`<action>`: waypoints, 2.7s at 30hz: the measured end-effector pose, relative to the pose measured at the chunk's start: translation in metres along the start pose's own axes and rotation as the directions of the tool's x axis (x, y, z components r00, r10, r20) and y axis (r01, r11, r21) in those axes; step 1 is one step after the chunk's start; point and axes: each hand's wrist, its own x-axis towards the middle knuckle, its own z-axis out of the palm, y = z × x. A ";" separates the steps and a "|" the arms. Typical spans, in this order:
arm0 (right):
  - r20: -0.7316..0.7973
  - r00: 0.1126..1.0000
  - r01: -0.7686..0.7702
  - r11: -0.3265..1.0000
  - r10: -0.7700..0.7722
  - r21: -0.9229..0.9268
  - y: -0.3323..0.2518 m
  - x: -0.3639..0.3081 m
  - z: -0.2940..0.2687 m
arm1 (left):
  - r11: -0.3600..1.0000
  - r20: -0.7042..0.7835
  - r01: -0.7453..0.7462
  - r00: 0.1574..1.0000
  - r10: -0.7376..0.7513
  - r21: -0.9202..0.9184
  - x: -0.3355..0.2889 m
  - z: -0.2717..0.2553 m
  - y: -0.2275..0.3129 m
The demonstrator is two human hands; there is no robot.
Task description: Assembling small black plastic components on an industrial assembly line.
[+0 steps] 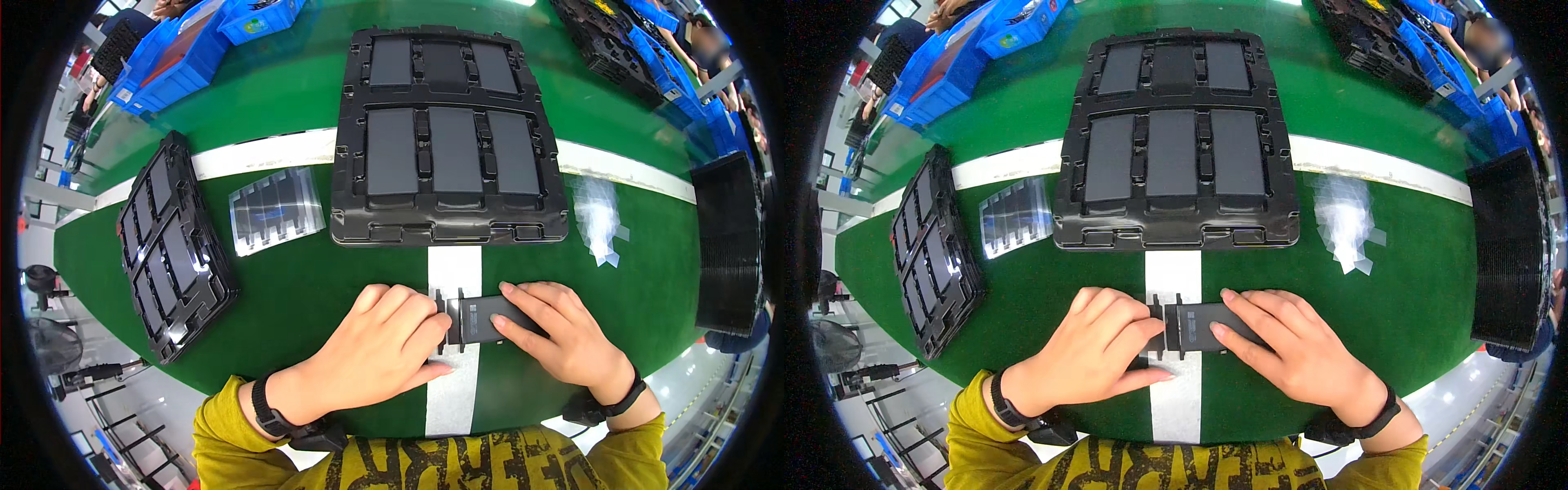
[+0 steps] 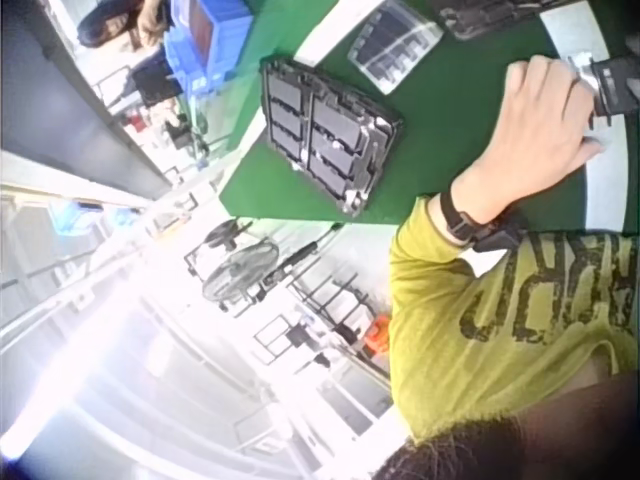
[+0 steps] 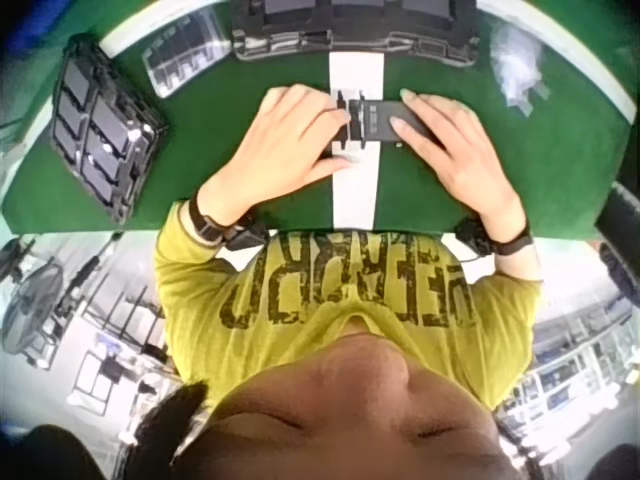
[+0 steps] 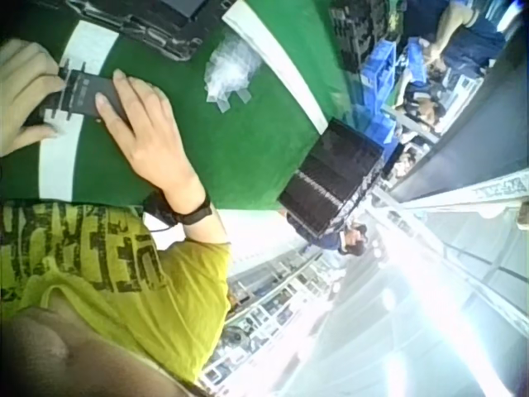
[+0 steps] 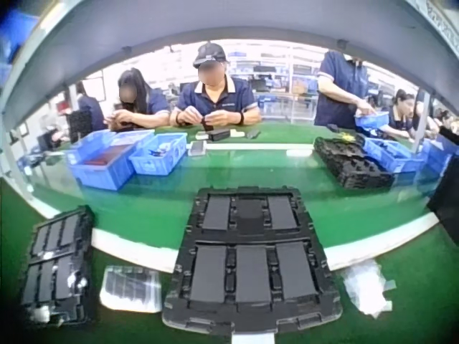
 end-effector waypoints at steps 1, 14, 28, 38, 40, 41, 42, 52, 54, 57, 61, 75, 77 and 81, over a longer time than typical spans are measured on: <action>-0.003 1.000 -0.001 1.000 0.001 0.001 0.000 0.000 0.000 | 0.999 0.011 -0.037 0.999 0.037 -0.001 0.001 0.001 -0.001; -0.028 1.000 0.002 0.999 -0.004 -0.052 -0.004 0.000 0.000 | 0.992 -0.041 -0.122 0.992 0.121 -0.025 0.001 0.010 -0.007; -0.163 0.979 -0.059 0.928 0.127 0.369 -0.008 -0.015 -0.025 | 0.958 -0.253 -0.119 0.966 0.052 -0.259 -0.004 0.011 -0.007; -0.284 0.952 -0.025 0.949 0.119 0.315 -0.016 -0.031 -0.037 | 0.980 -0.667 -0.197 0.733 0.133 -0.021 -0.005 -0.017 -0.007; -0.263 0.934 0.016 0.707 0.242 0.707 -0.018 -0.038 -0.037 | 0.876 -0.407 -0.318 0.792 0.456 0.363 -0.002 -0.031 0.007; -0.283 0.928 0.024 0.718 0.243 0.696 -0.020 -0.038 -0.034 | 0.798 -0.242 -0.403 0.804 0.543 0.449 0.000 -0.031 0.017; -0.247 0.905 0.101 0.390 0.345 0.915 -0.024 -0.036 -0.030 | 0.760 -0.062 -0.424 0.854 0.517 0.492 0.002 -0.030 0.030; -0.229 0.961 0.275 -0.437 0.157 0.856 -0.051 0.025 -0.031 | 0.920 -0.411 -0.200 0.910 0.047 -0.338 0.023 -0.060 0.048; -0.273 0.958 0.281 -0.475 0.088 0.834 -0.055 0.041 -0.032 | 0.608 -0.408 -0.240 0.900 -0.153 -0.757 0.030 -0.079 0.065; -0.341 0.936 0.343 -0.465 0.091 0.816 -0.063 0.054 -0.036 | 0.640 -0.443 -0.215 0.870 -0.218 -0.737 0.040 -0.098 0.090; -0.381 0.903 0.409 -0.121 0.199 0.905 -0.070 0.064 -0.053 | 0.546 -0.509 -0.290 0.805 -0.306 -0.787 0.033 -0.104 0.105; -0.757 0.581 0.361 0.740 0.298 0.568 -0.081 0.054 -0.128 | 0.599 -0.563 -0.317 0.777 -0.281 -0.735 0.038 -0.088 0.119; -0.786 0.563 0.295 0.826 0.255 0.479 -0.080 0.060 -0.124 | 0.704 -0.598 -0.284 0.763 -0.244 -0.650 0.038 -0.084 0.117; -0.743 0.578 0.272 0.779 0.336 0.565 -0.074 0.066 -0.119 | 0.849 -0.611 -0.213 0.777 -0.153 -0.483 0.038 -0.084 0.117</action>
